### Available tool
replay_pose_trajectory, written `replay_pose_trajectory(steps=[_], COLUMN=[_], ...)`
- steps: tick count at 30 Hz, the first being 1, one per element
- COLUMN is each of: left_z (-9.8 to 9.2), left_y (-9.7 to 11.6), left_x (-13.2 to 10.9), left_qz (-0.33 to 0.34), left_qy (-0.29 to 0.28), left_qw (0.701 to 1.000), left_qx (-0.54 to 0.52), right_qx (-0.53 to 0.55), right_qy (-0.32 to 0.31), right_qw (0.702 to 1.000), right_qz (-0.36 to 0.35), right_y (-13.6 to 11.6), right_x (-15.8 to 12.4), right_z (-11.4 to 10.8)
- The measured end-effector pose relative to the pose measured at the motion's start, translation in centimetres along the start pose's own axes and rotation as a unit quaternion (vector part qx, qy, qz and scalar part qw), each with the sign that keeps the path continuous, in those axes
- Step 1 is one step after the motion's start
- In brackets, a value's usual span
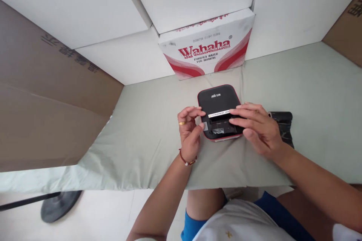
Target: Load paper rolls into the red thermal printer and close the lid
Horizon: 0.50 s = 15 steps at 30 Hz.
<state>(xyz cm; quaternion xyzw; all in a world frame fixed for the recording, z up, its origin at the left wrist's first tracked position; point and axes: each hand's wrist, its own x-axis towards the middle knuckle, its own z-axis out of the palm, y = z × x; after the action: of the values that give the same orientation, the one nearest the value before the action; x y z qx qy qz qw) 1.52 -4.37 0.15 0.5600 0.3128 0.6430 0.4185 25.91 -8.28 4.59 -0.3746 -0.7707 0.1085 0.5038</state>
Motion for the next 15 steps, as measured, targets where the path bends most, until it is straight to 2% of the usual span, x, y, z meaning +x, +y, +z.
replay_pose_trajectory(steps=[3,6,15], left_z=[-0.01,-0.16,-0.78], left_y=[-0.42,-0.58,-0.73], left_x=[0.41,0.68,0.6], left_qz=[-0.042,-0.092,-0.145], left_qy=[0.01,-0.001,-0.076], left_qw=[0.999,0.996,0.986], left_qx=[0.005,0.018,-0.011], right_qx=[-0.01,-0.03,-0.071], right_qy=[0.007,0.02,0.013], right_qw=[0.999,0.999,0.996], right_qz=[-0.04,-0.03,-0.053], right_y=[-0.22,-0.25,-0.85], right_x=[-0.36,-0.44,-0.51], right_z=[-0.13,-0.32,-0.69])
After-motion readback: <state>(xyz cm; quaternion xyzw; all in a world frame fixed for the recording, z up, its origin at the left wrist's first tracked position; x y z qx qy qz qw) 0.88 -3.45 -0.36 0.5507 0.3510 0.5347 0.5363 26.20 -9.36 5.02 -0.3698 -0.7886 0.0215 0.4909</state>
